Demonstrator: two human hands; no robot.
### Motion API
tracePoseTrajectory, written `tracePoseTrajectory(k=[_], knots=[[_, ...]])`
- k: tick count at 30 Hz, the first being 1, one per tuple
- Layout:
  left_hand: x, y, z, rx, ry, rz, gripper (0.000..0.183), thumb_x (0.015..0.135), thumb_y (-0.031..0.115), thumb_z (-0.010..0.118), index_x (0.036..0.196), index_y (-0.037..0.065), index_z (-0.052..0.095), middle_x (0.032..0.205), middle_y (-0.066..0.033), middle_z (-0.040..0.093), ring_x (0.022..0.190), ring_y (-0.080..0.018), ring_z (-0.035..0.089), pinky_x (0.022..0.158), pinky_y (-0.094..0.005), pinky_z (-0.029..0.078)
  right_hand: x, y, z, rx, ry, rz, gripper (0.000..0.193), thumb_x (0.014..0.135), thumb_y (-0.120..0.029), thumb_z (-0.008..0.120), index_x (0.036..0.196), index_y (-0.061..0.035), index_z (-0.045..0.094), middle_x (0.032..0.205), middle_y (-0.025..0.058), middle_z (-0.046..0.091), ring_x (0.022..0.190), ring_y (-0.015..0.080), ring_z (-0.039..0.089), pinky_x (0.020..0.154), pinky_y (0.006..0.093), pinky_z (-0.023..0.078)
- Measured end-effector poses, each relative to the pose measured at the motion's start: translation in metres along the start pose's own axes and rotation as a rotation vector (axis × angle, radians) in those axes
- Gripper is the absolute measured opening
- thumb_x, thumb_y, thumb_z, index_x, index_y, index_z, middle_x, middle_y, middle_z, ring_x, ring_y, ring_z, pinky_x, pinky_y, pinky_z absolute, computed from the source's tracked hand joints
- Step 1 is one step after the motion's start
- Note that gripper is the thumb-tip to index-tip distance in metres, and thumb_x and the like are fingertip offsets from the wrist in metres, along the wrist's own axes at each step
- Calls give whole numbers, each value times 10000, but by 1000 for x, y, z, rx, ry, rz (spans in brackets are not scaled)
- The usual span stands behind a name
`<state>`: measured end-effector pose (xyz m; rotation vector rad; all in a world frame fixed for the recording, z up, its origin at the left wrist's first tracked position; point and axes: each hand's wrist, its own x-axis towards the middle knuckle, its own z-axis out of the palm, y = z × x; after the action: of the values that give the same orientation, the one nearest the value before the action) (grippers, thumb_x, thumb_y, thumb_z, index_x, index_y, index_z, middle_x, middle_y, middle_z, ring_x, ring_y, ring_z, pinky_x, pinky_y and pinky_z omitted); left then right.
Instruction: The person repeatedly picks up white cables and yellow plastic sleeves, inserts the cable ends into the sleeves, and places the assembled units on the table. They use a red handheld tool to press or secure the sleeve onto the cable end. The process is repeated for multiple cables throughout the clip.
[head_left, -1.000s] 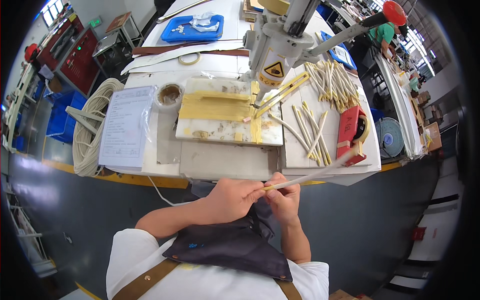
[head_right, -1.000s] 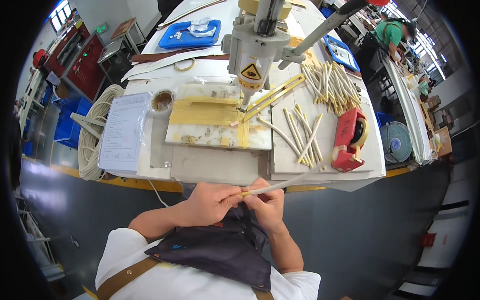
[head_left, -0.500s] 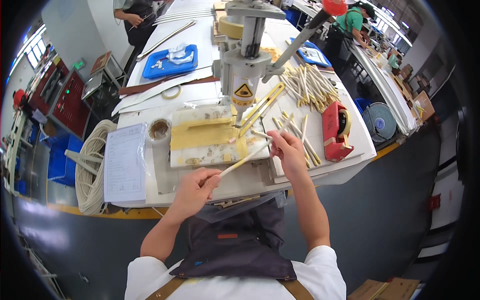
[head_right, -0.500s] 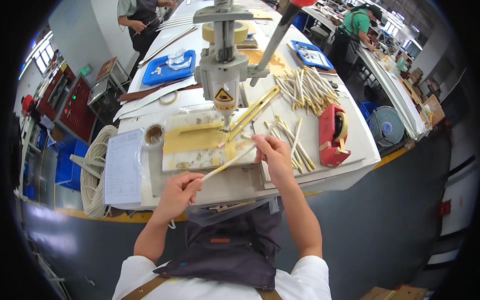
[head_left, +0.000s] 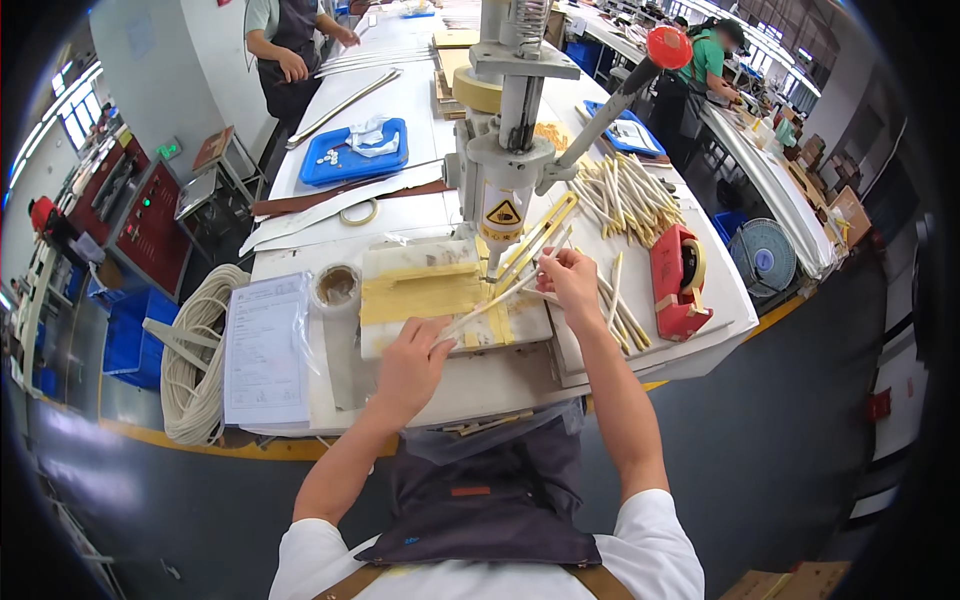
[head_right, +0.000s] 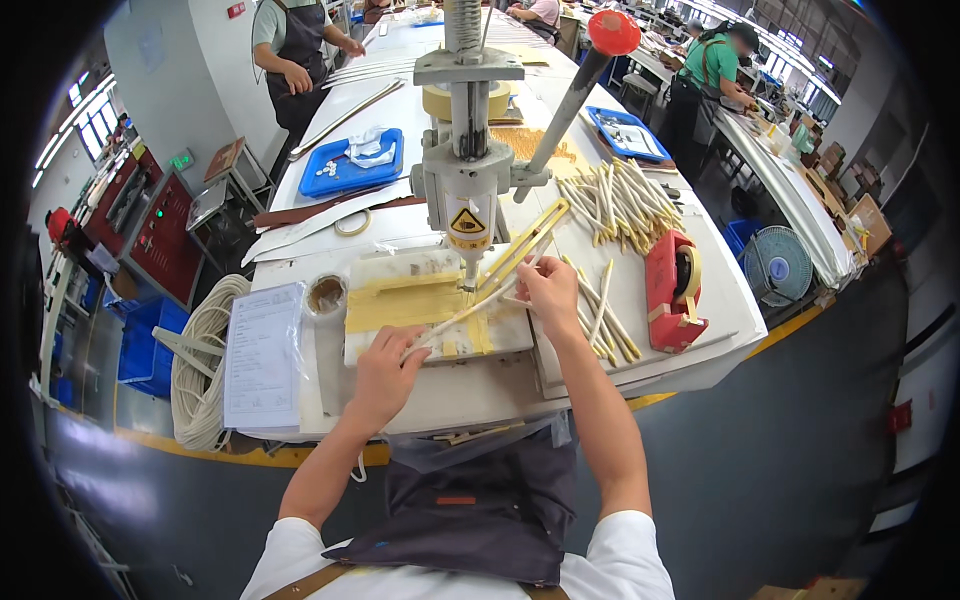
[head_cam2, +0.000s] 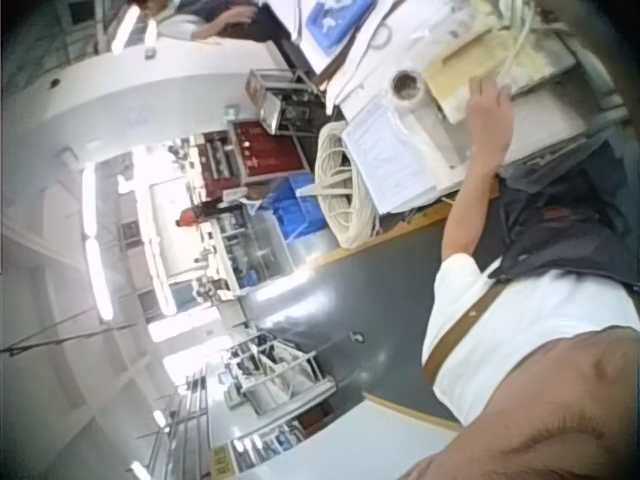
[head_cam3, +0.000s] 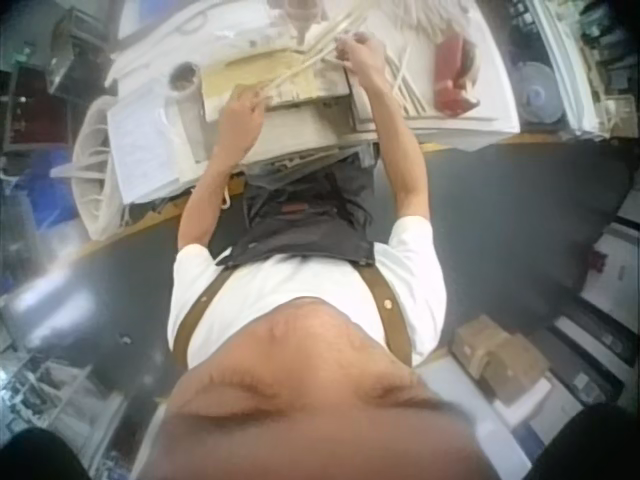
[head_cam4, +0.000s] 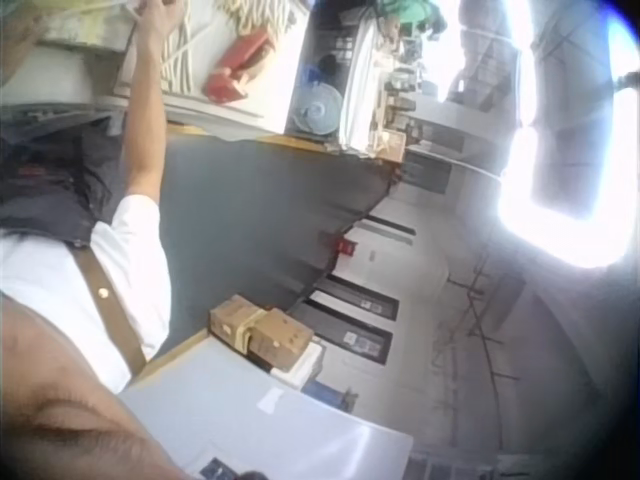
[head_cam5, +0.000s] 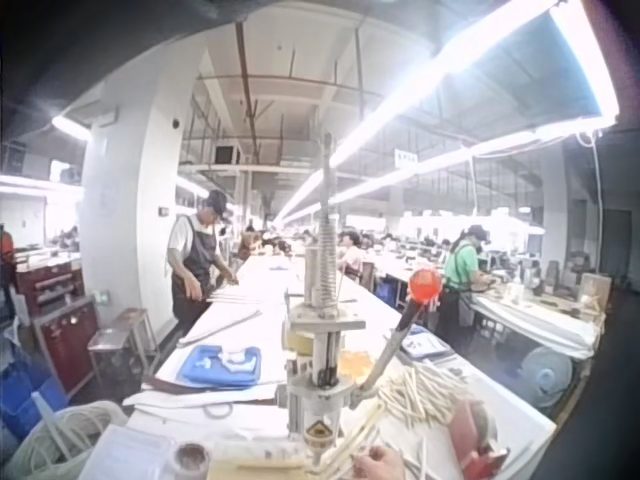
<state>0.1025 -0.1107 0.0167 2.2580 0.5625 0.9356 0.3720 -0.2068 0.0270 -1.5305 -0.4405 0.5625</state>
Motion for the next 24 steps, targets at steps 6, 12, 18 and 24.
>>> tracePoseTrajectory(k=[6, 12, 18, 24], knots=[[-3, 3, -10, -199, -163, -268, 205, 944, 185, 713, 1058, 17, 739, 873, -104, 683, 677, -185, 629, 607, -354, 507, -7, -3, -20, 476, -180, 83, 198, 972, -102, 684, 1113, 36, 681, 883, 55, 683, 733, 120, 658, 700, 267, 582], [4, 10, -24, -435, -470, -404, 194, 952, 184, 700, 1013, 6, 747, 788, -105, 685, 664, -157, 619, 623, -350, 507, -13, -9, -17, 493, -181, 36, 205, 981, -84, 670, 1143, 41, 680, 910, 50, 685, 757, 117, 653, 736, 265, 578], [5, -9, 9, 187, -122, 149, 85, 896, 89, 681, 948, 23, 698, 837, -108, 632, 787, -302, 652, 672, -409, 527, 10, 2, -5, 323, -69, 109, 260, 931, -68, 691, 1150, 71, 666, 847, 45, 676, 695, 114, 631, 651, 247, 542], [6, -27, 21, 347, -101, 276, 124, 842, 47, 676, 961, 32, 642, 875, -113, 589, 815, -302, 637, 689, -417, 529, 24, 11, 6, 63, 71, -29, 472, 836, -40, 686, 1264, 138, 598, 738, 53, 679, 595, 109, 605, 572, 261, 507]])
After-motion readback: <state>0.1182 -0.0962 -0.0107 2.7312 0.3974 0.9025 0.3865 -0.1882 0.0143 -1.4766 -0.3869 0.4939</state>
